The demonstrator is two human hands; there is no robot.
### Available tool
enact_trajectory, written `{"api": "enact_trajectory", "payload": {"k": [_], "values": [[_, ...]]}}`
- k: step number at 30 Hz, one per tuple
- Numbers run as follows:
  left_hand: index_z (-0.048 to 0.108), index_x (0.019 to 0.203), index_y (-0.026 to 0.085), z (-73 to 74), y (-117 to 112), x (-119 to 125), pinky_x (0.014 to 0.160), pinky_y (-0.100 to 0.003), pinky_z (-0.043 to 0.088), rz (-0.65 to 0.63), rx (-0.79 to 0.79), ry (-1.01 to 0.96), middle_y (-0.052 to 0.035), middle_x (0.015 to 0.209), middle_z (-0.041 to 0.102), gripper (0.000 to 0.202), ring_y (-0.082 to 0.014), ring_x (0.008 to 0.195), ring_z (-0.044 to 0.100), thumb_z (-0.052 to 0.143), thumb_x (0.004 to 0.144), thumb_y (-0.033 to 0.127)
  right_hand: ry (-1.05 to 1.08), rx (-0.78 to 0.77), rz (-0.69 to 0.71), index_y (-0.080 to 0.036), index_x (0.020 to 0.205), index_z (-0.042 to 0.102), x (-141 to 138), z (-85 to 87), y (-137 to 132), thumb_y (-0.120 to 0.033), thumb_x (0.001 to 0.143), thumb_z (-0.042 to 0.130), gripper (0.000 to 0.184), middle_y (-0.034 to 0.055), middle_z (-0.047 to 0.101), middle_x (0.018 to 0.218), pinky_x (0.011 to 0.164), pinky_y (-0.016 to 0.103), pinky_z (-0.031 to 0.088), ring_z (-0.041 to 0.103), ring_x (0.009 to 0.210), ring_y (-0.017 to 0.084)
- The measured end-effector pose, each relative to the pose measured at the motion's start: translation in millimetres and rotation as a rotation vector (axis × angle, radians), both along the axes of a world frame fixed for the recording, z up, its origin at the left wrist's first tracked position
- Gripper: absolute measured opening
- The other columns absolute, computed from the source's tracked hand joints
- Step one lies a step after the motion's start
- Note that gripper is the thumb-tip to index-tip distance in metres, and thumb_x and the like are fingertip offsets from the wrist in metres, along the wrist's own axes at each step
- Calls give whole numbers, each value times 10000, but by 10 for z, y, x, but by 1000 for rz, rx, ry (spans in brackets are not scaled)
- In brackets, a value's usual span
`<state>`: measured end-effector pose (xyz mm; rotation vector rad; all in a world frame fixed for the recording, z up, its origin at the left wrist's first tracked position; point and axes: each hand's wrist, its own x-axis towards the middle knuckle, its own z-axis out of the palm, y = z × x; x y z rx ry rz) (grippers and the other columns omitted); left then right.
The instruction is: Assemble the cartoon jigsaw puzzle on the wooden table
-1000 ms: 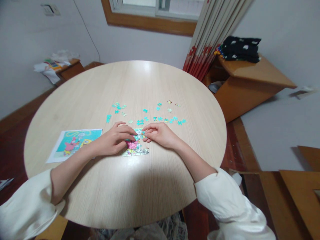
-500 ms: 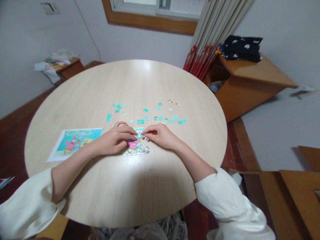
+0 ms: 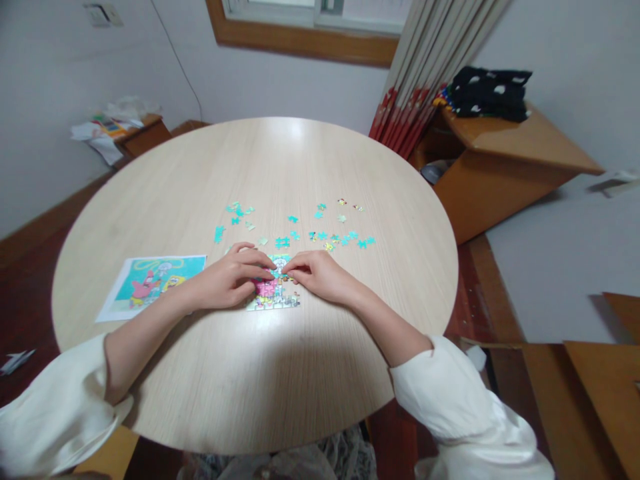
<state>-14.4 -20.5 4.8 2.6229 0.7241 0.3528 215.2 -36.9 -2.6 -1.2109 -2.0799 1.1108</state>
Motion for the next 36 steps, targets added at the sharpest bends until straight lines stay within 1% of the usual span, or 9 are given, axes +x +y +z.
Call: {"api": "enact_trajectory", "payload": {"k": [5, 13, 20, 26, 30, 33, 36], "values": [[726, 1018, 200, -4, 0, 1, 1086, -485, 300, 6, -3, 3, -66, 1133, 689, 406, -216, 1080, 605, 430, 763, 90, -39, 28, 11, -192, 868, 750, -12, 20, -14, -125, 847, 546, 216, 58, 726, 879, 757, 300, 478, 636, 816, 158], [727, 1017, 172, -16, 3, -4, 1080, -486, 303, -5, 8, -13, -88, 1120, 688, 408, -226, 1076, 607, 428, 752, 86, -65, 138, 13, -191, 865, 747, -30, -6, -22, -85, 836, 550, 225, 63, 709, 885, 773, 303, 479, 631, 827, 153], [723, 1011, 201, -12, 5, -1, 1081, -482, 306, -5, 5, 0, -68, 1121, 691, 403, -215, 1076, 607, 434, 751, 94, -91, 180, 7, -208, 840, 748, -50, -14, -28, -101, 841, 553, 223, 50, 697, 846, 759, 296, 474, 628, 808, 150], [727, 1007, 186, -18, 2, -5, 1082, -481, 302, -8, 3, -15, -80, 1117, 689, 408, -221, 1080, 604, 426, 748, 95, -101, 176, 6, -204, 837, 743, -59, -13, -33, -105, 841, 552, 215, 53, 703, 861, 760, 294, 474, 631, 808, 149], [727, 1011, 194, -17, 1, -7, 1081, -481, 304, -5, -1, -11, -74, 1120, 689, 409, -220, 1081, 602, 429, 750, 94, -102, 168, 2, -192, 835, 740, -58, -1, -29, -104, 837, 554, 206, 60, 705, 859, 765, 304, 474, 629, 809, 154], [725, 1021, 194, -14, 4, -7, 1085, -481, 302, -9, -3, -5, -75, 1131, 685, 410, -220, 1086, 601, 431, 753, 92, -77, 121, 0, -192, 852, 737, -39, 20, -26, -101, 831, 548, 211, 58, 699, 857, 750, 304, 479, 626, 796, 153], [723, 1022, 191, -13, 5, -8, 1087, -481, 299, -9, -3, -5, -77, 1134, 685, 409, -219, 1091, 602, 430, 753, 93, 4, 18, -19, -185, 881, 728, -2, 34, -17, -96, 820, 539, 217, 57, 693, 864, 729, 300, 493, 634, 766, 145]]}}
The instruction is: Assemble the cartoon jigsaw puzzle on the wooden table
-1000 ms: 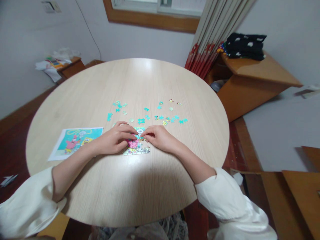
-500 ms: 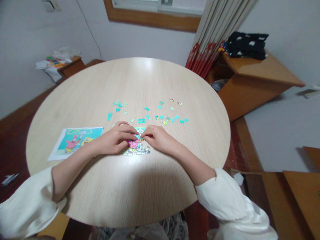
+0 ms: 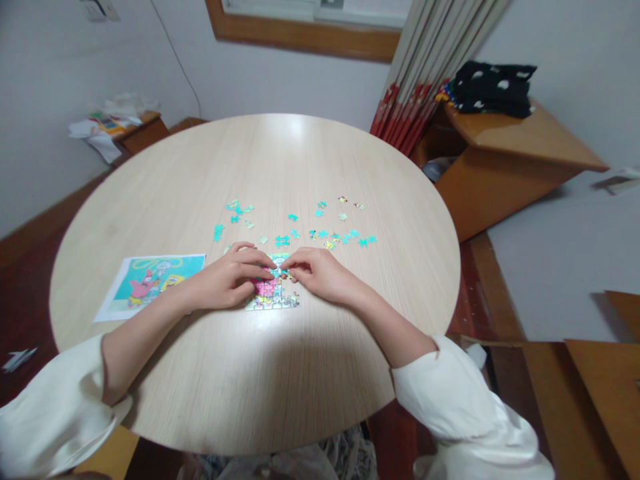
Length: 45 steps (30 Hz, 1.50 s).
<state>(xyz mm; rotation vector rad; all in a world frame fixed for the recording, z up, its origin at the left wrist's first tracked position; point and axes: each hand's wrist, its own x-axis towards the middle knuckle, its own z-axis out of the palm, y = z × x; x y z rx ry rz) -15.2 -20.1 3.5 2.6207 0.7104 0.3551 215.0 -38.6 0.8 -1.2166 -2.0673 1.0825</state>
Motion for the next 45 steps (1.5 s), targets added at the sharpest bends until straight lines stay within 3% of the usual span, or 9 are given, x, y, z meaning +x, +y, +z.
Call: {"api": "enact_trajectory", "payload": {"k": [4, 7, 14, 20, 30, 35, 45], "values": [[723, 1019, 173, -1, -3, 2, 1080, -479, 299, 0, 4, -13, -88, 1120, 689, 404, -220, 1084, 607, 429, 752, 97, 160, -193, -40, -170, 933, 700, 35, -8, 16, -135, 812, 562, 186, 52, 697, 841, 707, 295, 523, 662, 742, 140], [725, 1004, 167, -4, -7, 6, 1074, -481, 301, -1, 5, -22, -88, 1109, 691, 391, -218, 1066, 613, 427, 760, 102, 220, -241, -45, -164, 955, 689, 38, -16, 26, -177, 796, 602, 181, 40, 691, 784, 696, 292, 527, 668, 737, 143], [703, 1066, 198, -15, -11, -2, 1051, -453, 329, 4, 61, -63, -75, 1170, 648, 425, -229, 1137, 556, 429, 759, 90, 189, -133, -119, -160, 926, 711, 132, 21, 86, -196, 757, 618, 197, 41, 675, 777, 664, 295, 483, 593, 670, 130], [710, 1060, 211, -10, -18, -5, 994, -433, 359, 35, 47, -4, -66, 1091, 623, 411, -229, 1087, 537, 435, 778, 95, 132, -60, -227, -153, 887, 727, 318, -34, 169, -213, 747, 600, 198, 74, 698, 837, 651, 300, 460, 585, 684, 145], [723, 1039, 191, -23, -10, 5, 983, -462, 338, 21, 24, -11, -81, 1118, 665, 414, -249, 1109, 559, 432, 758, 102, -8, -17, -197, -177, 775, 738, 305, -36, 185, -129, 723, 555, 197, 69, 728, 832, 700, 301, 477, 634, 737, 165], [714, 1057, 212, -27, -3, 13, 1045, -491, 293, -11, -2, -9, -62, 1226, 676, 415, -245, 1181, 556, 438, 762, 120, -15, -5, -171, -180, 793, 742, 279, -11, 170, -132, 744, 549, 205, 65, 731, 847, 705, 291, 482, 637, 746, 159], [721, 1053, 213, -27, -9, 10, 1062, -494, 291, -23, -2, -10, -88, 1224, 674, 383, -230, 1156, 589, 446, 794, 149, -132, 101, -186, -164, 830, 754, 246, -55, 177, -100, 752, 526, 250, 58, 709, 812, 663, 282, 440, 583, 701, 150]]}}
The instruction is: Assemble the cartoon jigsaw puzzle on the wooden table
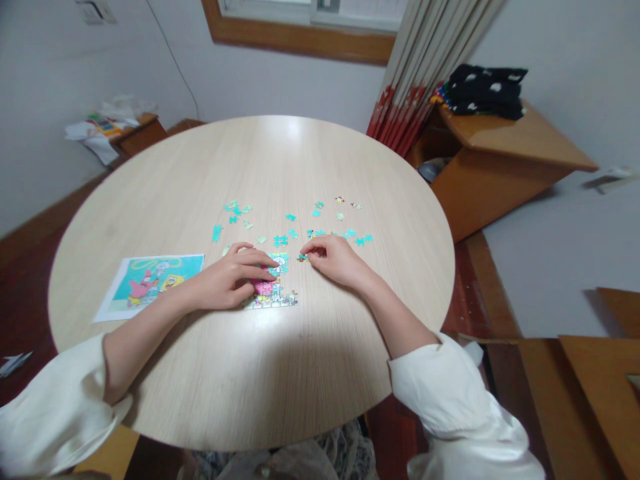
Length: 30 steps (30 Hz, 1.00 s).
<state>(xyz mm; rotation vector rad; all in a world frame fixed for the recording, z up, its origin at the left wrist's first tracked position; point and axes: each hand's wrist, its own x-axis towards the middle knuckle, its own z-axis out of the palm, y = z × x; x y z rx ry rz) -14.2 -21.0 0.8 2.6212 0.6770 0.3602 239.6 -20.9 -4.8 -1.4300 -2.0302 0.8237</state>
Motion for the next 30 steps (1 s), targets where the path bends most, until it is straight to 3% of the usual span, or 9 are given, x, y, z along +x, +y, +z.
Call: {"api": "enact_trajectory", "payload": {"k": [11, 21, 30], "values": [[729, 1036, 232, 18, -46, 9, 1069, -510, 301, -67, 42, -10, -96, 1280, 601, 360, -256, 1204, 519, 484, 789, 140, -16, 30, -17, -175, 826, 749, -17, 18, -22, -100, 765, 521, 247, 69, 718, 864, 687, 290, 445, 600, 737, 157], [741, 1025, 243, 51, -73, 35, 1084, -507, 292, -116, 14, 18, -88, 1311, 573, 409, -268, 1242, 486, 487, 744, 88, 87, 10, -16, -170, 843, 739, -12, 19, -14, -202, 793, 564, 184, 60, 706, 828, 664, 294, 435, 565, 698, 147], [743, 989, 236, 37, -72, 29, 1079, -509, 300, -110, 9, 4, -96, 1304, 583, 364, -262, 1239, 495, 498, 755, 104, 66, 150, -226, -174, 829, 716, 132, 46, 78, -178, 786, 551, 171, 56, 683, 796, 681, 321, 434, 560, 689, 163]]}}
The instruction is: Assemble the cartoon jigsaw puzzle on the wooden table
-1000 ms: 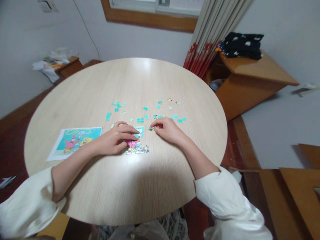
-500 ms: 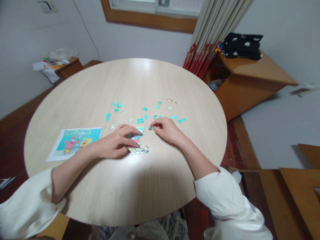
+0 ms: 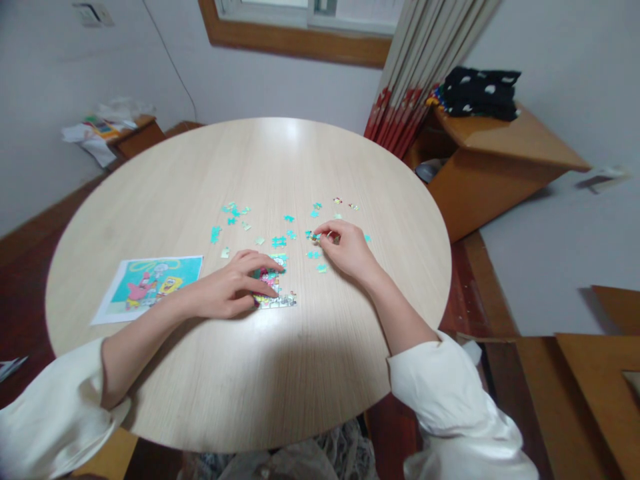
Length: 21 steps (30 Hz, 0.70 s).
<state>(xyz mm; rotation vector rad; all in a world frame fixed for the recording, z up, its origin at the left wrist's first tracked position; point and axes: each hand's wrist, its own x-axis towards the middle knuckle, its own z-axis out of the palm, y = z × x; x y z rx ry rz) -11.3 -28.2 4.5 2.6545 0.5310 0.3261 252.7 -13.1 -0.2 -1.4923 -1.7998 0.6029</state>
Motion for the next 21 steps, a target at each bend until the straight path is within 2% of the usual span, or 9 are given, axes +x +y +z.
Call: {"api": "enact_trajectory", "payload": {"k": [8, 21], "values": [[739, 1021, 241, 5, -2, -4, 1073, -507, 309, 2, 19, 6, -95, 1308, 580, 392, -268, 1237, 492, 498, 748, 95, -121, 120, -68, -192, 802, 707, 88, -53, 45, -164, 789, 543, 167, 70, 695, 825, 733, 340, 453, 589, 739, 187], [736, 1032, 237, -3, -1, -6, 1060, -517, 320, 10, 20, 4, -99, 1304, 579, 393, -279, 1224, 494, 496, 747, 112, -76, 69, -100, -186, 784, 721, 119, -87, 71, -199, 782, 559, 163, 75, 720, 831, 752, 351, 477, 631, 773, 200]]}}
